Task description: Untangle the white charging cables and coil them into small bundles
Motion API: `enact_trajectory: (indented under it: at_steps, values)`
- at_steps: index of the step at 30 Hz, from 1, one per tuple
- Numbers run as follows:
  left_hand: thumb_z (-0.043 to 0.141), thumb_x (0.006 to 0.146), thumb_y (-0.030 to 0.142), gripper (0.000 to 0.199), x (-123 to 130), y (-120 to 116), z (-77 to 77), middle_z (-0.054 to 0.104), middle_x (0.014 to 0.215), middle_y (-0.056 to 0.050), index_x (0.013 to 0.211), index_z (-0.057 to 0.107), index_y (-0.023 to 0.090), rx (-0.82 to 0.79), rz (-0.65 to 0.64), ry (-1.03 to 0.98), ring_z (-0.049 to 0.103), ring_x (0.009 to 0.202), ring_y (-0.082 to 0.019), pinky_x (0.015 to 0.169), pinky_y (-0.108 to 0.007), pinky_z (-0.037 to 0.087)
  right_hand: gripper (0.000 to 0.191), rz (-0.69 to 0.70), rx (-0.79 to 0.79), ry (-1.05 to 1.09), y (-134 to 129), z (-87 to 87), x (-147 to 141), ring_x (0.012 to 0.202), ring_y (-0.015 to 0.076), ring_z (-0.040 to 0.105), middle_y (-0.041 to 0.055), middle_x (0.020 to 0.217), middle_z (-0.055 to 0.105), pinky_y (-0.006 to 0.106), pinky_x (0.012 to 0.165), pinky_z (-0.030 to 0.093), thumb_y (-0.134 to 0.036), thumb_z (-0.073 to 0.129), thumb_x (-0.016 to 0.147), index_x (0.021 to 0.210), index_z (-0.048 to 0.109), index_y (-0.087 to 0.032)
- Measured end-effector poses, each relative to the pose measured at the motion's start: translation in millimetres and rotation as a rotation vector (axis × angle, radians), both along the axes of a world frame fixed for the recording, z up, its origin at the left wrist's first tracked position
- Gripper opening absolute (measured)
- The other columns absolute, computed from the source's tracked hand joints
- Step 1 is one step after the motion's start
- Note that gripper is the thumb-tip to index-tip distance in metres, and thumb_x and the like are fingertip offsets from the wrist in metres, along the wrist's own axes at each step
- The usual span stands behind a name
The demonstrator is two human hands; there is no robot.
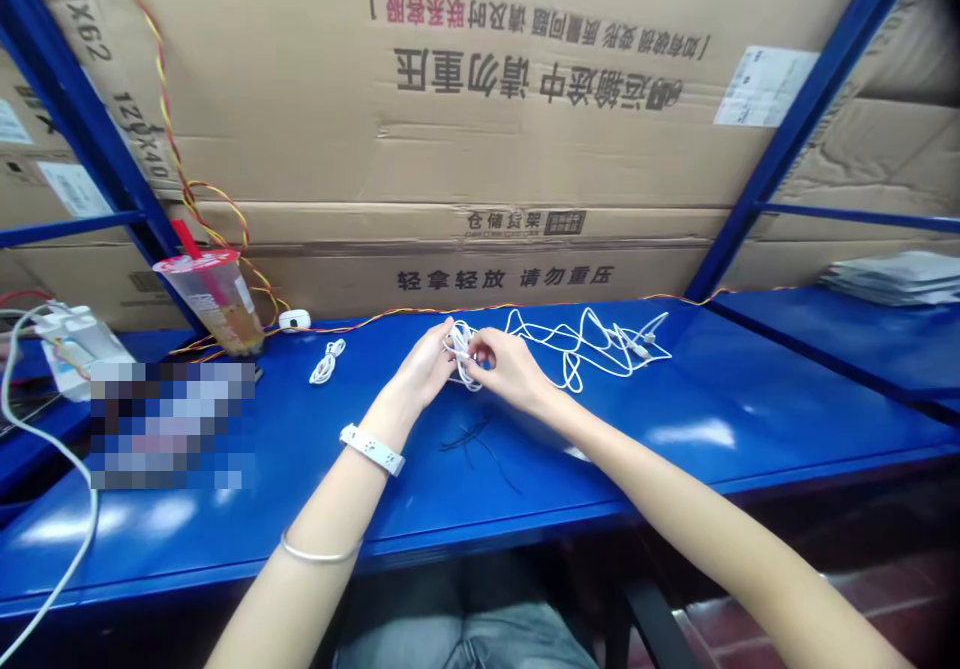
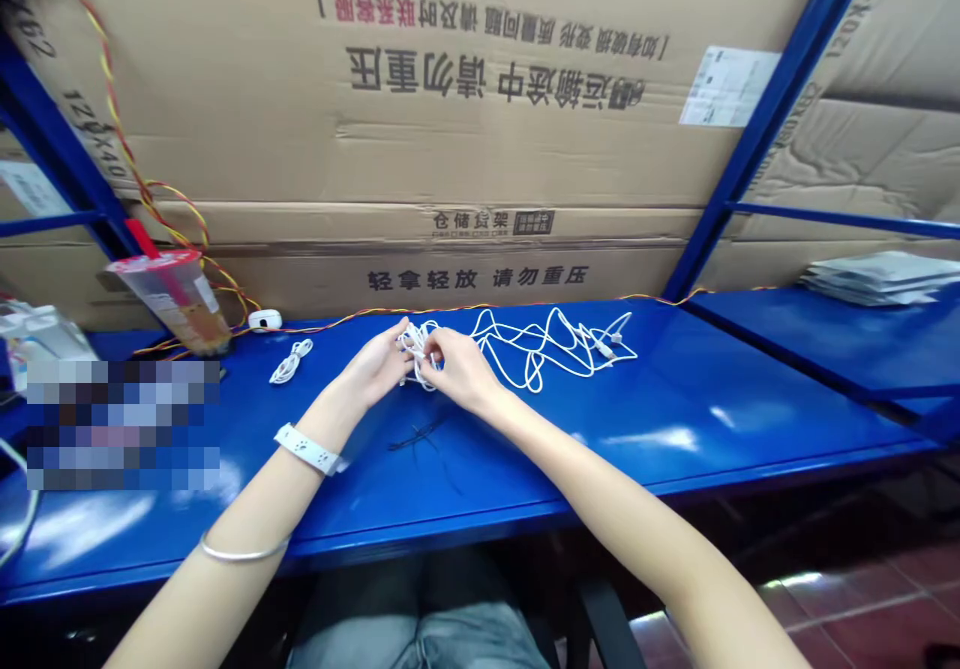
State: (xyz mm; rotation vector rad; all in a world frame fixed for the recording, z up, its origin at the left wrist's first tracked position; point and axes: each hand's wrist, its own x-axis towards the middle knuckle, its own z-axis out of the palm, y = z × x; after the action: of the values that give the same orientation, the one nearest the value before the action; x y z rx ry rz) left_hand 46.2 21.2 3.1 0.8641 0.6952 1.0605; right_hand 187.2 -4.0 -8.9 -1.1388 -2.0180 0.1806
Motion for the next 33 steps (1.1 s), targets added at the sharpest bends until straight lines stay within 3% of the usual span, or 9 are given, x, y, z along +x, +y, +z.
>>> enact_trajectory:
  at_steps: [3,8,14,19,27,33]
  values:
    - [0.042,0.089,0.015,0.011,0,0,3.1,0.063,0.076,-0.006,0.089,0.053,0.013,-0.035,0.039,-0.056,0.062,0.066,-0.012,0.068,-0.025,0.051,0.003,-0.073,-0.111,0.037,4,2.5,7,0.061,0.0147,0.054,0.0022,0.068,0.062,0.027,0.061,0.04,-0.018,0.06,0.073,0.075,0.06,-0.016]
    - [0.044,0.076,-0.002,0.042,1,-3,3.4,0.068,0.093,-0.011,0.117,0.048,0.01,0.003,0.08,-0.041,0.067,0.083,-0.016,0.084,-0.031,0.051,0.018,-0.034,-0.202,0.103,11,-1.8,12,0.062,0.016,0.058,0.004,0.07,0.065,0.027,0.06,0.042,-0.033,0.061,0.079,0.075,0.061,-0.015]
    - [0.059,0.066,-0.004,0.041,0,-5,-0.8,0.067,0.11,-0.014,0.105,0.063,0.009,0.111,0.018,0.086,0.064,0.098,-0.019,0.089,-0.028,0.048,0.022,0.079,-0.243,0.189,15,-6.5,14,0.066,0.0157,0.058,0.0047,0.08,0.065,0.028,0.061,0.045,-0.035,0.057,0.083,0.09,0.062,-0.015]
    - [0.073,0.062,0.013,0.034,-2,-3,-5.9,0.071,0.104,-0.011,0.097,0.072,0.01,0.306,0.004,0.227,0.063,0.096,-0.022,0.089,-0.032,0.046,0.026,0.234,-0.393,0.409,15,0.5,16,0.062,0.0129,0.055,0.0021,0.077,0.06,0.026,0.06,0.047,-0.041,0.059,0.081,0.086,0.059,-0.015]
    - [0.078,0.06,0.024,0.03,-4,-1,-6.5,0.071,0.09,-0.009,0.087,0.071,0.012,0.464,0.129,0.388,0.064,0.082,-0.02,0.079,-0.033,0.047,0.026,0.277,-0.372,0.493,13,10.4,20,0.062,0.0125,0.053,0.0009,0.075,0.058,0.027,0.061,0.044,-0.042,0.064,0.077,0.079,0.059,-0.017]
    - [0.079,0.059,0.016,0.044,-6,0,-5.0,0.071,0.09,-0.009,0.101,0.068,0.011,0.373,-0.032,0.294,0.065,0.083,-0.018,0.083,-0.033,0.047,0.028,0.283,-0.38,0.496,14,13.6,24,0.062,0.0129,0.053,0.0004,0.072,0.059,0.027,0.062,0.044,-0.045,0.063,0.077,0.08,0.059,-0.017]
